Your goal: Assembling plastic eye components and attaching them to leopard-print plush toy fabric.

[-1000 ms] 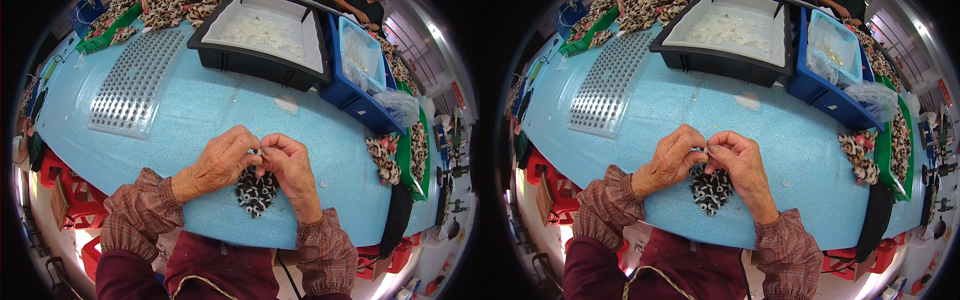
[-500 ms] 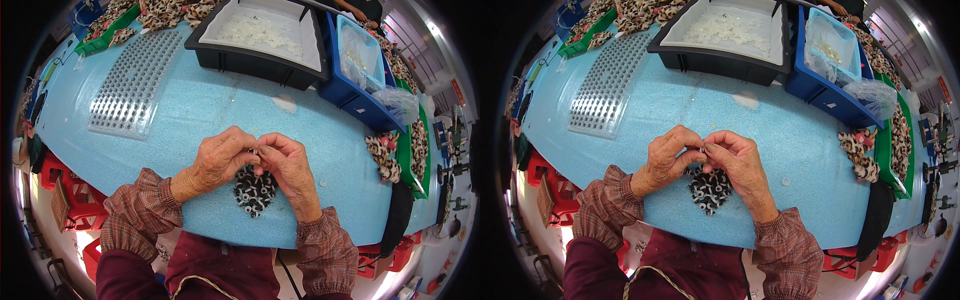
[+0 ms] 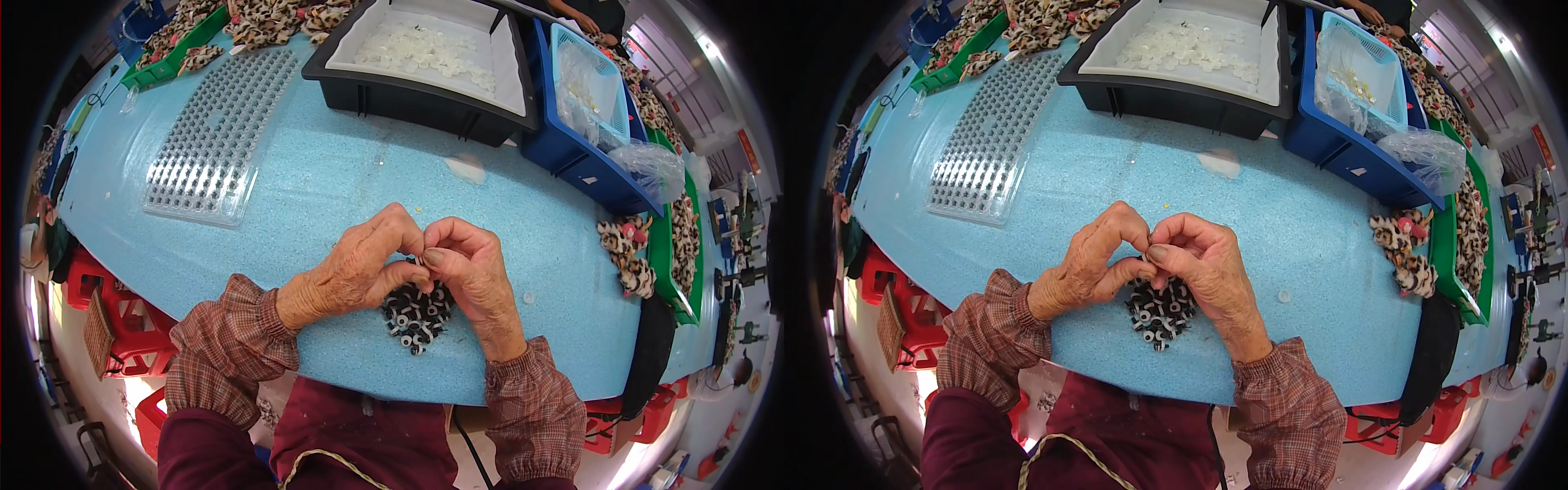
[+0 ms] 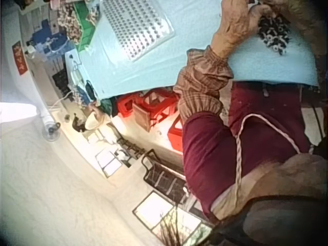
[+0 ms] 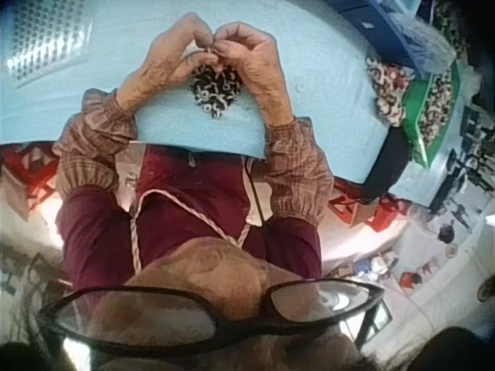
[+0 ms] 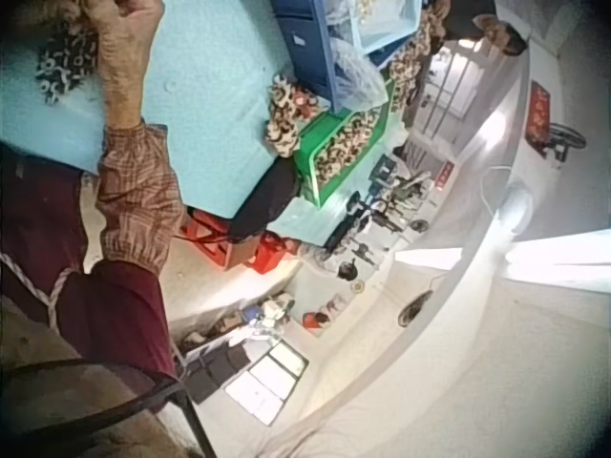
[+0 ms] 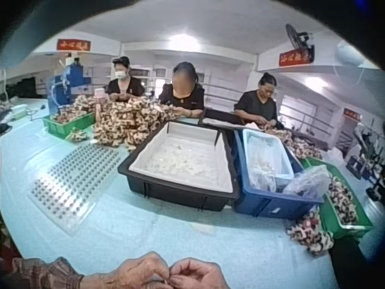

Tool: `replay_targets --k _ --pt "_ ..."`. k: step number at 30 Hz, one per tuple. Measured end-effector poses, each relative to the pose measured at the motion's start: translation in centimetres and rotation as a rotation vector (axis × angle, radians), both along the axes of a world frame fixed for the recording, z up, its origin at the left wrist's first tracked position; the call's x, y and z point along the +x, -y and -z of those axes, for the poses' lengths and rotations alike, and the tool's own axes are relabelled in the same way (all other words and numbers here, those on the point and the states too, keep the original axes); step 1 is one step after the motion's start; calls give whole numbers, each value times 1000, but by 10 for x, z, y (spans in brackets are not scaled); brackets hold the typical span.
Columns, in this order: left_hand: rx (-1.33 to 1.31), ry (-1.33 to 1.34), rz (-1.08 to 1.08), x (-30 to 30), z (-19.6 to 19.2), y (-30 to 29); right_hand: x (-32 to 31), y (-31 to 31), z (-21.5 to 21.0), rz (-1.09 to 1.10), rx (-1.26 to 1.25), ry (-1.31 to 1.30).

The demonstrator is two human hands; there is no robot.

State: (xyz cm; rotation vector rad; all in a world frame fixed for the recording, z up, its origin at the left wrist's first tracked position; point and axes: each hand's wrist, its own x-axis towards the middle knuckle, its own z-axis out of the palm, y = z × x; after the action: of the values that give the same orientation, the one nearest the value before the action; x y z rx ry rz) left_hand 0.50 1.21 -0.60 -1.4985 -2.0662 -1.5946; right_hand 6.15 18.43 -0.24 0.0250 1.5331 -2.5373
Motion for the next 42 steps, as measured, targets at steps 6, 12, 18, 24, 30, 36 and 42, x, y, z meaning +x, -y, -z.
replay_targets --k 6,12,18,24,30,36,42 --pt "-12 56 74 -2 -4 4 2 3 -2 -20 -16 15" --pt "29 -10 21 1 -4 -2 1 3 -3 34 -7 -32" --pt "94 -86 -64 3 4 2 0 4 -3 74 -75 -11" --pt "100 -29 -143 5 -5 -3 -2 6 4 94 -154 12" --pt "58 51 -141 6 -1 0 -3 7 5 67 -198 27" --pt "43 97 -164 6 0 -3 -3 9 5 95 -217 28" --pt "36 45 -133 4 2 0 1 9 3 62 -209 29"
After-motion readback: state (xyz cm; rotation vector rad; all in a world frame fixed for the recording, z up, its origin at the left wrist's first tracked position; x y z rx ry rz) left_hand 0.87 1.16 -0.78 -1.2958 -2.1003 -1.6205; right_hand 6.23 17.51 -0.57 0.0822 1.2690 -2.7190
